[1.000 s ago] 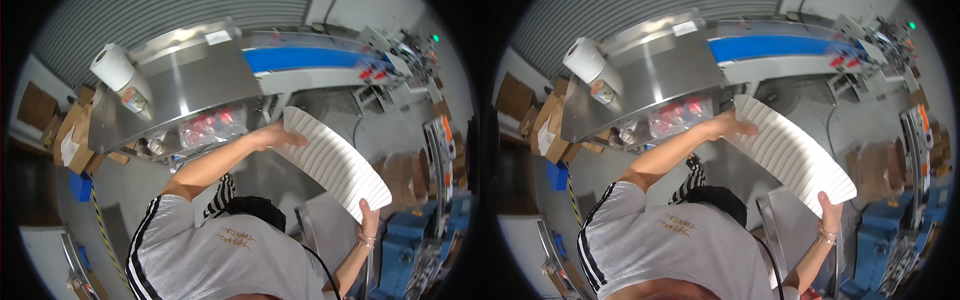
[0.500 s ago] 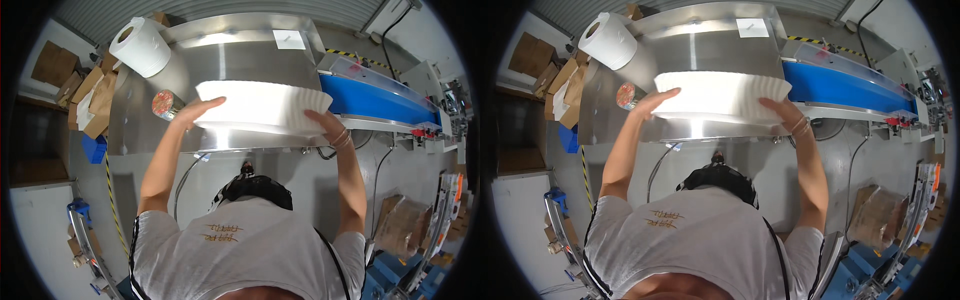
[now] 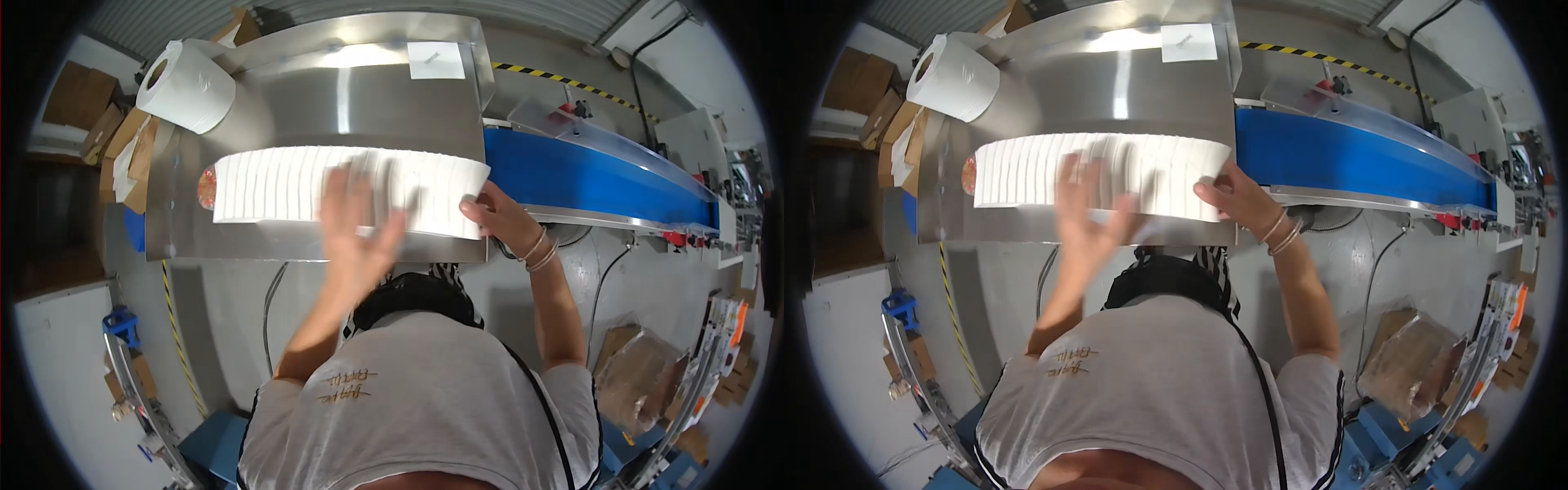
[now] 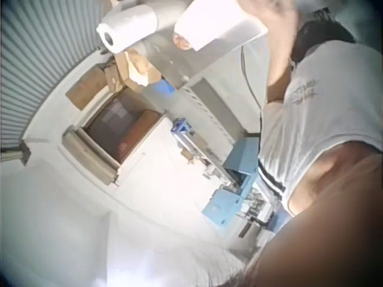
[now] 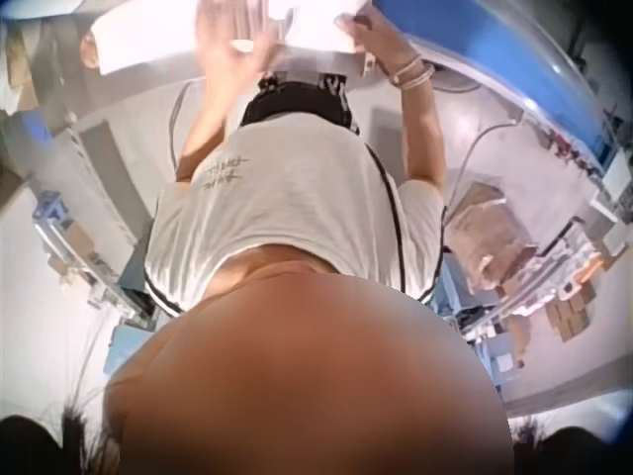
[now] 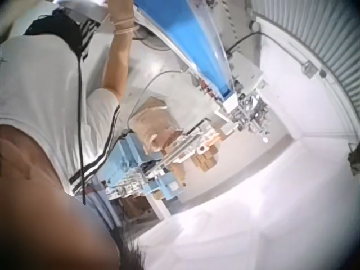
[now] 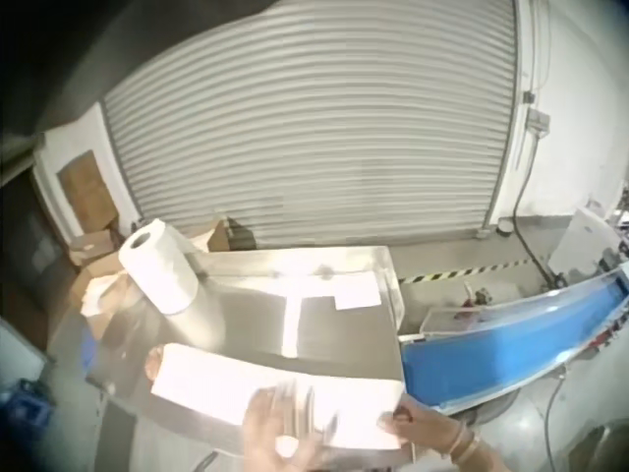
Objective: Placing individual paper filters from a stack onto a moving conveyor belt for packaging.
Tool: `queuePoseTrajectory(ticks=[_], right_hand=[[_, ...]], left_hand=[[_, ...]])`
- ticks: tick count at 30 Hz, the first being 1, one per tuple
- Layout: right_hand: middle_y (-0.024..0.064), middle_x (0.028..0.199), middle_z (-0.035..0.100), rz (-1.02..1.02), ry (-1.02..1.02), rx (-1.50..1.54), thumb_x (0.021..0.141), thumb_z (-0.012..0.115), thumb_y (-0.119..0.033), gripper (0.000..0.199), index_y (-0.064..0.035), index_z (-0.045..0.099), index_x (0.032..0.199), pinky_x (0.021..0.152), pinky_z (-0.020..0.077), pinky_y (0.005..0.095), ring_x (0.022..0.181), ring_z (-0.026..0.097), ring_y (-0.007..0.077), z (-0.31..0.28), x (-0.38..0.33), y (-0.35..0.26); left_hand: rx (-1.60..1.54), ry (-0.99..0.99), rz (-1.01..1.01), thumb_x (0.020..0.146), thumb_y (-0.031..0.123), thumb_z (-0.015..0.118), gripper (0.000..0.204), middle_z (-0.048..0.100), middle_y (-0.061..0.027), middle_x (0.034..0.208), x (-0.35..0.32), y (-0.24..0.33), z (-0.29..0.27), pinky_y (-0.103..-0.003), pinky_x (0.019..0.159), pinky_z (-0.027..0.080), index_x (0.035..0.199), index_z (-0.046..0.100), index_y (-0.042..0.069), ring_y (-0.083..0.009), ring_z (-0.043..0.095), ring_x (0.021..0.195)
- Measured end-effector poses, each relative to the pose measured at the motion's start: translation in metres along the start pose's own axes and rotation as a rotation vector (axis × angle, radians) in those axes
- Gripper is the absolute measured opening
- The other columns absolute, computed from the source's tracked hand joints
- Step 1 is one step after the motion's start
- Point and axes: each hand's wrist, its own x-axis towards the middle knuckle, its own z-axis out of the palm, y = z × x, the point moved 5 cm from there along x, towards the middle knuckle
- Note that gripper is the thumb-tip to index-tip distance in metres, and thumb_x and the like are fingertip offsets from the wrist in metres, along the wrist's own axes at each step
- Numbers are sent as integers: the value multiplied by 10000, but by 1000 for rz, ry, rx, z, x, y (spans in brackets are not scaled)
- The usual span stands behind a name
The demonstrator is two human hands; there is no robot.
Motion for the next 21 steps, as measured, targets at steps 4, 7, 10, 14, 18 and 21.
queuePoseTrajectory(ticks=[4,7,10,14,18,21], right_hand=[[118,1209,508,-189,-389,270,919,583,-204,571,-13,309,1383,819,490,305,953,567,165,-5,22,23],[97,1191,521,90,-397,693,923,581,-223,582,-51,301,1403,853,480,295,1048,569,189,-7,22,22],[90,1097,582,-10,-183,333,885,638,-260,607,-56,343,1375,804,503,314,984,596,184,-25,28,26],[94,1120,573,-261,-34,0,863,663,-202,553,-77,398,1332,770,513,291,965,584,153,-44,40,24],[57,1000,575,-392,-6,-190,772,729,-129,487,-86,483,1190,728,504,267,888,575,127,-58,41,-3],[57,999,568,-479,-149,-299,767,724,-112,466,-85,500,1175,749,494,280,870,560,126,-59,47,-13]], left_hand=[[184,-79,57,730,294,713,711,346,-274,1371,-11,67,73,-554,1012,234,1282,422,-48,-466,309,1264],[277,-68,-1,775,174,649,609,382,-258,1338,-8,61,104,-542,1024,220,1279,407,-68,-448,318,1260],[298,-15,-35,789,36,600,466,453,-220,1288,-9,61,110,-508,1016,263,1236,484,-29,-415,355,1246],[317,34,-8,789,-7,592,347,483,-187,1276,-10,62,111,-499,1002,312,1136,588,-10,-398,405,1218],[289,40,-6,768,-36,594,345,474,-180,1292,-14,58,111,-503,1022,279,1108,619,18,-398,388,1236],[278,10,4,750,-52,589,363,458,-180,1309,-13,59,109,-514,1044,235,1101,627,30,-403,360,1259]])
